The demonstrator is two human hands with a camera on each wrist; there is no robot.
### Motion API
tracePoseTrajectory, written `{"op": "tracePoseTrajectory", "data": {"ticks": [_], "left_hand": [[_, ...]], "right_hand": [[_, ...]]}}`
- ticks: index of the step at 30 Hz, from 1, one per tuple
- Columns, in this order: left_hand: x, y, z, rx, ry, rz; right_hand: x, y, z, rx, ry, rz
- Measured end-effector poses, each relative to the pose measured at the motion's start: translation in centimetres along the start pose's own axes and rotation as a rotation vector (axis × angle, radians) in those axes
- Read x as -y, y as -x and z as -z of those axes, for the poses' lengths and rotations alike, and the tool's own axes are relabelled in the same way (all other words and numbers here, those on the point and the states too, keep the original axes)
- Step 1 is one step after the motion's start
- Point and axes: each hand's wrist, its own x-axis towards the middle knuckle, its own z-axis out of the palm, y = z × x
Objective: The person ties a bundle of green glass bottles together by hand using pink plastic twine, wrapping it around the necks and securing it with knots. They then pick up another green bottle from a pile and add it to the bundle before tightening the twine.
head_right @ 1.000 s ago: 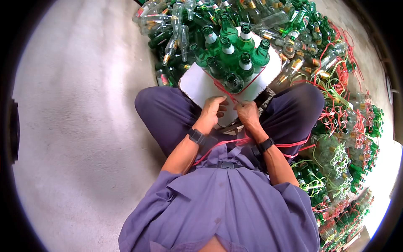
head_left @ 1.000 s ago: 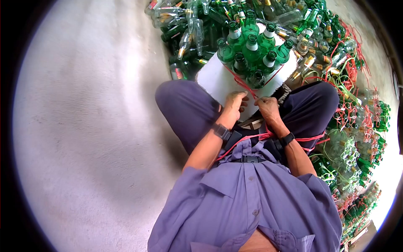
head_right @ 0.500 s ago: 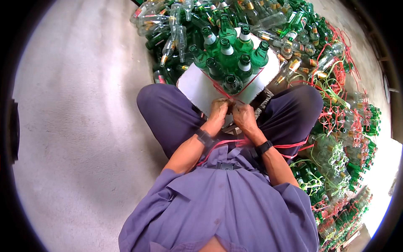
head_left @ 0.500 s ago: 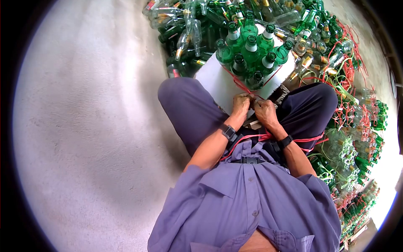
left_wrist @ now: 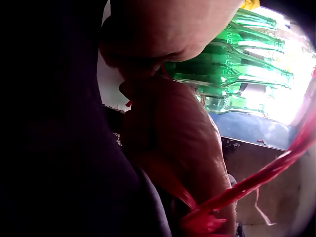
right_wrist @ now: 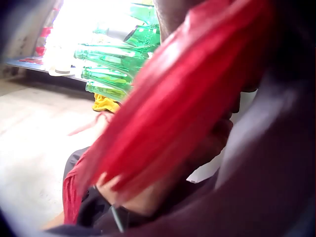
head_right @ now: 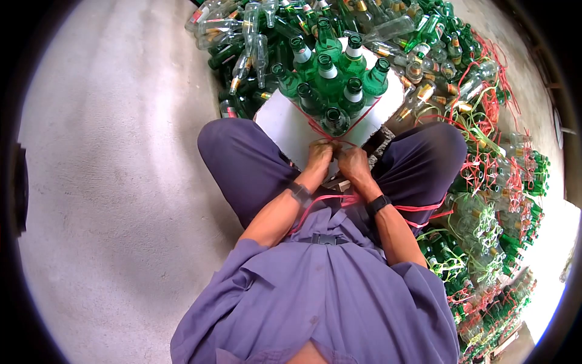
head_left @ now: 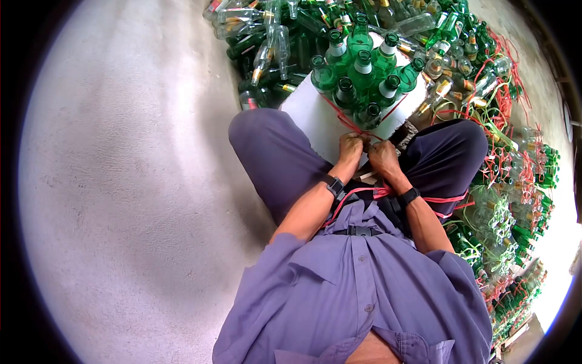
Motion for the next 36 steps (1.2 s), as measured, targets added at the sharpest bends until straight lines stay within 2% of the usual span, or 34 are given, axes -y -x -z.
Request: {"op": "tracePoseTrajectory", "data": {"ticks": [3, 4, 6, 19, 24, 26, 29, 33, 36], "left_hand": [[0.5, -0.3, -0.3, -0.001, 0.133, -0.004], [0.6, -0.4, -0.3, -0.003, 0.134, -0.005], [-0.2, -0.2, -0.8, -0.087, -0.003, 0.121], [0.4, -0.3, -0.4, -0.079, -0.044, 0.118], [-0.5, -0.4, -0.7, -0.103, -0.059, 0.106], [-0.7, -0.2, -0.7, -0.093, -0.036, 0.111], [-0.8, -0.3, -0.8, -0.085, -0.011, 0.097], [-0.8, -0.4, -0.7, -0.079, -0.009, 0.079], [-0.9, -0.4, -0.7, -0.063, 0.014, 0.084]], "right_hand": [[-1.1, -0.6, -0.7, 0.028, 0.098, 0.007], [-1.1, -0.5, -0.8, -0.021, 0.077, -0.023], [-0.6, -0.2, -0.6, -0.068, 0.055, -0.055], [-0.4, 0.8, -0.6, -0.075, 0.005, 0.039], [1.3, 1.5, 0.9, -0.029, 0.008, 0.038], [1.2, 2.0, 1.4, 0.108, 0.281, 0.280], [1.1, 2.5, 1.2, 0.073, 0.277, 0.364], [-0.6, 2.5, -0.3, 0.054, 0.158, 0.340], [-1.0, 2.8, -0.4, -0.032, 0.129, 0.404]]}}
